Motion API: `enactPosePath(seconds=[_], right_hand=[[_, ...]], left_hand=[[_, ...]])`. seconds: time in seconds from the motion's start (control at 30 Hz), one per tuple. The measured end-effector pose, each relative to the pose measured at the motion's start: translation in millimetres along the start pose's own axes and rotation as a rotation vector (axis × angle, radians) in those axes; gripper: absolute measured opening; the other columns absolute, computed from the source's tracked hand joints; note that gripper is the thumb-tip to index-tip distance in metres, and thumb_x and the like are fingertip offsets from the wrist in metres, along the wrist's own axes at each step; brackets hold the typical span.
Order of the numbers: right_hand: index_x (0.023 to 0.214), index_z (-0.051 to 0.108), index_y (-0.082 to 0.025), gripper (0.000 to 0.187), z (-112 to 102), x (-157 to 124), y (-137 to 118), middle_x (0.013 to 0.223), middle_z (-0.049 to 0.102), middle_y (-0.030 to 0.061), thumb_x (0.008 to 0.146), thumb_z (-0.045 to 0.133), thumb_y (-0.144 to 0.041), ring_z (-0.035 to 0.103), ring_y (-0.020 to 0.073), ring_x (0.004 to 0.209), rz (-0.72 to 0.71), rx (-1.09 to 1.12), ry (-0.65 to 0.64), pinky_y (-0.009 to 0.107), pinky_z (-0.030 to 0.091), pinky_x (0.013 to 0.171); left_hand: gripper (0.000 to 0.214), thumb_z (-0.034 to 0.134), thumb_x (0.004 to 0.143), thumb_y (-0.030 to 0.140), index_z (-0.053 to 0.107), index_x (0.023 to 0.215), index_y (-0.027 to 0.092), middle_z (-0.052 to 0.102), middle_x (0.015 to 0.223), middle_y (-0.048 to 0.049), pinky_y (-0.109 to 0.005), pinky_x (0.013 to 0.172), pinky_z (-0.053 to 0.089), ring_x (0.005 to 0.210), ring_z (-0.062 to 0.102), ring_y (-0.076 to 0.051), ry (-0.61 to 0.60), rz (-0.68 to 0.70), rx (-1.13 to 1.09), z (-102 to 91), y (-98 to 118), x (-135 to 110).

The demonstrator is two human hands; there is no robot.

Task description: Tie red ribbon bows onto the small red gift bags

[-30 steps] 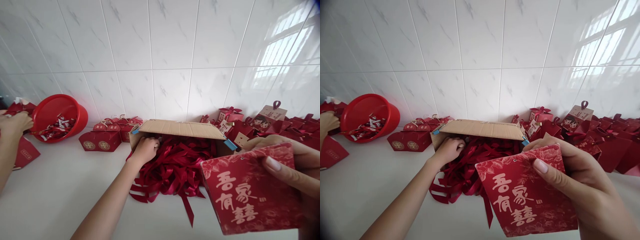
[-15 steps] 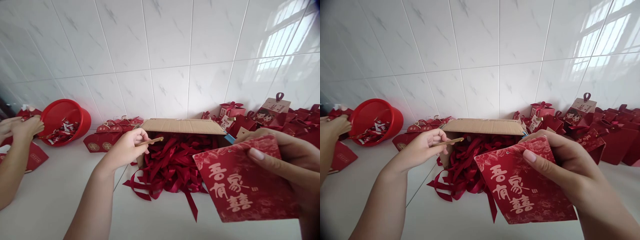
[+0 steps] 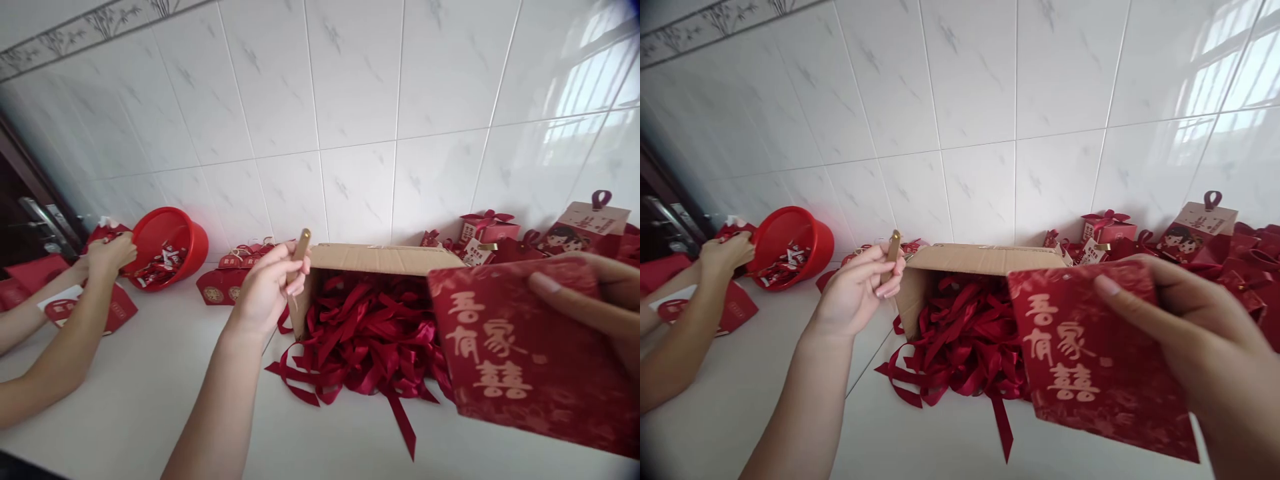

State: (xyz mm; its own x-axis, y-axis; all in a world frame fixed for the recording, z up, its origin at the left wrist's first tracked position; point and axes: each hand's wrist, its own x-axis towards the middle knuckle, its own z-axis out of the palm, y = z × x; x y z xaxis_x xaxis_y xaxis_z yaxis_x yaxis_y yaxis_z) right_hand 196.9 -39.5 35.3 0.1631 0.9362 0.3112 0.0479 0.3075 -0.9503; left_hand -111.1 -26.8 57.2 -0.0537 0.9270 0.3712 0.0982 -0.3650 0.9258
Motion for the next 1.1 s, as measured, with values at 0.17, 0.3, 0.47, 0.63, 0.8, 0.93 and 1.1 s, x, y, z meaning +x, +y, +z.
enactPosePath(seconds=[0.17,0.3,0.47,0.63,0.8,0.93,1.1], right_hand=[[0.090,0.068,-0.032,0.027,-10,1,-9,0.072,0.072,0.0042,0.067,0.081,-0.035,0.067,0.0215,0.051,0.185,0.136,0.020,0.026,0.058,0.044],[0.081,0.066,-0.023,0.031,5,-4,-4,0.064,0.066,0.0029,0.061,0.083,-0.040,0.066,0.0209,0.053,0.114,0.145,-0.142,0.024,0.056,0.045],[0.083,0.060,-0.020,0.027,21,-7,11,0.068,0.063,0.0012,0.074,0.073,-0.042,0.065,0.0197,0.063,-0.036,0.068,-0.354,0.024,0.055,0.050],[0.082,0.060,-0.020,0.014,20,-9,16,0.075,0.066,0.0025,0.085,0.062,-0.034,0.064,0.0178,0.066,-0.302,-0.112,-0.367,0.024,0.052,0.051],[0.088,0.063,-0.021,0.008,20,-11,14,0.080,0.068,0.0033,0.088,0.058,-0.028,0.063,0.0178,0.070,-0.501,-0.256,-0.321,0.024,0.050,0.052],[0.089,0.061,-0.021,0.005,25,-15,14,0.081,0.067,0.0032,0.089,0.057,-0.024,0.063,0.0175,0.071,-0.542,-0.257,-0.362,0.024,0.050,0.055],[0.090,0.060,-0.021,0.005,28,-19,16,0.083,0.066,0.0019,0.088,0.056,-0.018,0.063,0.0152,0.072,-0.574,-0.247,-0.398,0.024,0.050,0.061]], left_hand=[[0.008,0.045,0.085,0.021,0.051,0.083,0.018,0.049,0.074,0.0018,-0.025,0.050,0.027,0.049,0.032,-0.007,-0.112,-0.010,0.014,-1.1,5,-5],[0.025,0.045,0.092,0.043,0.053,0.088,0.020,0.040,0.069,0.0036,-0.024,0.052,0.028,0.055,0.031,-0.009,-0.259,0.029,0.195,18.2,8,-18],[0.034,0.052,0.089,0.047,0.054,0.073,0.018,0.032,0.061,0.0054,-0.023,0.048,0.024,0.054,0.027,-0.009,-0.343,0.118,0.392,38.0,3,-30],[0.030,0.058,0.084,0.050,0.060,0.081,0.021,0.044,0.069,0.0033,-0.023,0.054,0.032,0.062,0.040,-0.011,-0.490,0.214,0.524,46.7,2,-38],[0.039,0.047,0.093,0.042,0.043,0.062,0.018,0.042,0.065,0.0023,-0.025,0.060,0.034,0.063,0.041,-0.012,-0.465,0.421,0.646,57.7,-1,-40],[0.040,0.050,0.092,0.036,0.039,0.058,0.018,0.039,0.056,0.0028,-0.029,0.061,0.033,0.058,0.036,-0.013,-0.390,0.723,0.798,64.1,-5,-40],[0.017,0.059,0.087,0.024,0.054,0.072,0.020,0.044,0.050,0.0051,-0.030,0.060,0.032,0.053,0.037,-0.012,-0.315,0.932,0.851,65.4,-7,-42]])
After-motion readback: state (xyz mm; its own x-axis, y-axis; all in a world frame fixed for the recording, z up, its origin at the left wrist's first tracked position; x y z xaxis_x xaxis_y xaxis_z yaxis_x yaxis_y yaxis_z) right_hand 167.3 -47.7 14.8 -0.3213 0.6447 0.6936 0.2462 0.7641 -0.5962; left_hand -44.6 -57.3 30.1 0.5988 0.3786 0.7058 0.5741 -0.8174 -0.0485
